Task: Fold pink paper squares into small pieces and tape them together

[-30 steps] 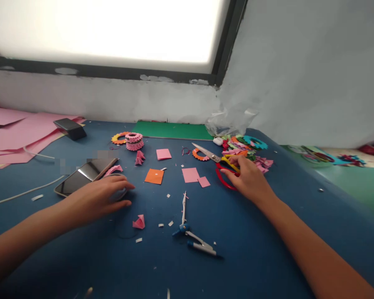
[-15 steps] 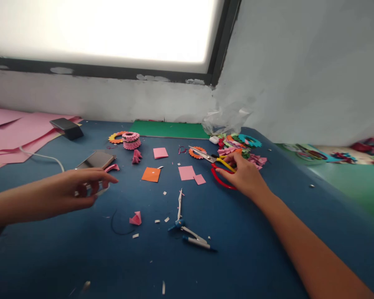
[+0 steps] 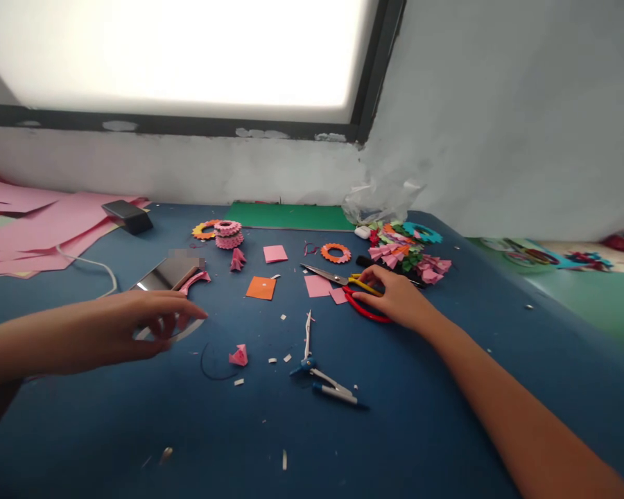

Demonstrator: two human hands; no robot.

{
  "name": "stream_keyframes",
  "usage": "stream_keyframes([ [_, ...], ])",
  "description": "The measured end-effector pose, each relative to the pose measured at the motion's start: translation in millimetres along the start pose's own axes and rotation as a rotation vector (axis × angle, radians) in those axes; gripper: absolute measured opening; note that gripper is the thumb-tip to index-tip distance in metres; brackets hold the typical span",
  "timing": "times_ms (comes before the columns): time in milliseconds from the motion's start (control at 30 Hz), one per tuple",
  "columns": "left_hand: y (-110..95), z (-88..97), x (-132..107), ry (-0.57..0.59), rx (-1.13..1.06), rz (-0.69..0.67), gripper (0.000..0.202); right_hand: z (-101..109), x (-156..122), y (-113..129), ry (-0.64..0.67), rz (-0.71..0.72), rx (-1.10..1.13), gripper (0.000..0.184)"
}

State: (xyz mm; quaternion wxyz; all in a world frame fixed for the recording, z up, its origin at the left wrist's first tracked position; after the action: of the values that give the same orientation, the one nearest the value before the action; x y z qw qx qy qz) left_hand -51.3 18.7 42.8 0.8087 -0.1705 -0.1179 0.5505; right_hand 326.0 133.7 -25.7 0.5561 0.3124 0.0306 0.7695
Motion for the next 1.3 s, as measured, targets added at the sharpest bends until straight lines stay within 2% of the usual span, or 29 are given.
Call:
stream_keyframes([
  [167, -26.6, -31.1, 14.0, -0.107, 0.062, -0.260, 0.026, 1.1, 1.0, 2.3, -0.001, 0.017, -0.028, 0.036],
  [267, -37.3, -48.6, 19.2, -0.172, 0.041, -0.383, 0.028, 4.6, 2.7, -1.6, -0.032, 0.023, -0.040, 0.037],
  [400, -38.1, -63.2, 20.5, -0.125, 0.031, -0.469, 0.025, 15.3, 5.2, -8.8, -0.113, 0.004, -0.058, 0.029],
  [500, -34.1, -63.0, 22.1, -0.126, 0.016, -0.441, 0.025, 18.3, 5.9, -10.5, -0.119, 0.014, -0.073, 0.029],
  [667, -34.6, -60.1, 23.7, -0.095, -0.008, -0.405, 0.020, 9.1, 4.4, -5.0, -0.032, 0.100, -0.067, 0.030],
  [767, -36.2, -58.9, 23.9, -0.112, -0.090, -0.375, 0.021, 7.6, 3.3, 1.5, -0.086, 0.137, -0.072, 0.031],
  [867, -38.1, -56.4, 23.6, -0.179, -0.213, -0.370, 0.021, 4.1, 0.2, 14.6, -0.135, 0.206, -0.063, 0.030],
  [1033, -42.9, -47.6, 23.3, -0.340, -0.400, -0.415, 0.016, -16.6, -7.1, 37.5, -0.120, 0.327, -0.065, 0.025],
  [1167, -47.1, -41.0, 21.6, -0.449, -0.478, -0.472, 0.014, -26.6, -7.8, 39.9, -0.113, 0.343, -0.066, 0.027],
  [1300, -47.7, -38.4, 19.4, -0.520, -0.495, -0.469, 0.015, -23.8, -6.5, 37.6, -0.122, 0.347, -0.034, 0.021],
])
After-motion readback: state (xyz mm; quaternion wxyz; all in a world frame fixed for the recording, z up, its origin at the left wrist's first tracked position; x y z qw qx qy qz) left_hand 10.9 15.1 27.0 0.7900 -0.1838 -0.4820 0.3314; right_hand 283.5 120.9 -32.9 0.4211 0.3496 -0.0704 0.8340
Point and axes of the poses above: each hand's wrist, its own x-axis towards the middle knuckle, its own z-axis out of the back of the hand, y = z × x, the point moved 4 cm from there along x, towards the middle knuckle, and after that the axes turned 14 degrees about -y, right-handed, at the moved point
